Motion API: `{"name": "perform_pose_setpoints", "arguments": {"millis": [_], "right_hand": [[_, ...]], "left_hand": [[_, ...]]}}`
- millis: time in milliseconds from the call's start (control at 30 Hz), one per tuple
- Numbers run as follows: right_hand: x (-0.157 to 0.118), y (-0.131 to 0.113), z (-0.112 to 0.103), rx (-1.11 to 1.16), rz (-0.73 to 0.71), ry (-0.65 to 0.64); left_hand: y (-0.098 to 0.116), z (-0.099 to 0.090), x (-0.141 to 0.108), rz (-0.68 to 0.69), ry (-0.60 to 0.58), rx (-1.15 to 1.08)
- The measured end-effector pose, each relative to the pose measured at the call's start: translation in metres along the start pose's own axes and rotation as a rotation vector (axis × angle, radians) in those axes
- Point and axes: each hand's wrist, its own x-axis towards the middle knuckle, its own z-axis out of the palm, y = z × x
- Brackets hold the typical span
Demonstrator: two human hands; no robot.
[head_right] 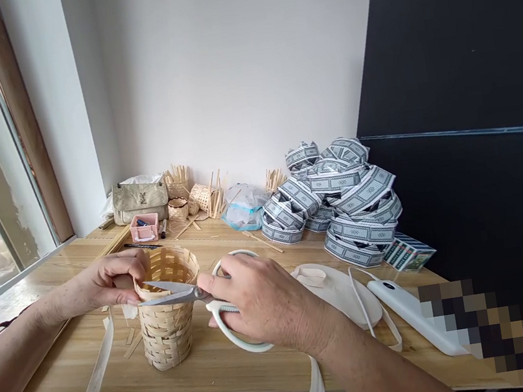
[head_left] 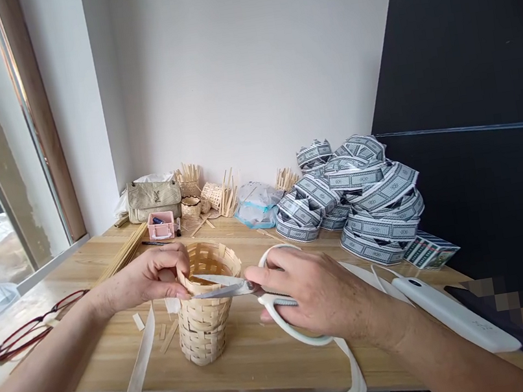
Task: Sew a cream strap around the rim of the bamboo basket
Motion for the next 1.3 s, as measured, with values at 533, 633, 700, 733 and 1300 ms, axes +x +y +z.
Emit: {"name": "perform_pose_setpoints", "arguments": {"millis": [533, 633, 700, 733, 1300], "right_hand": [[-0.0008, -0.0035, 0.0029, -0.112, -0.095, 0.100], [-0.0006, -0.0058, 0.0008, -0.137, -0.089, 0.076], [-0.0008, -0.0067, -0.0002, -0.132, -0.096, 0.060], [-0.0010, -0.0069, -0.0005, -0.125, -0.101, 0.053], [-0.0041, -0.0038, 0.0035, -0.073, -0.101, 0.010]], "left_hand": [[-0.0006, 0.0004, -0.0003, -0.003, 0.001, -0.038], [0.0024, 0.0011, -0.0004, -0.023, 0.006, -0.047], [0.0031, 0.0012, -0.0004, -0.021, 0.009, -0.048], [0.0029, 0.0012, -0.0004, -0.013, 0.009, -0.050], [0.0012, -0.0006, -0.0008, 0.048, -0.031, -0.022]]}}
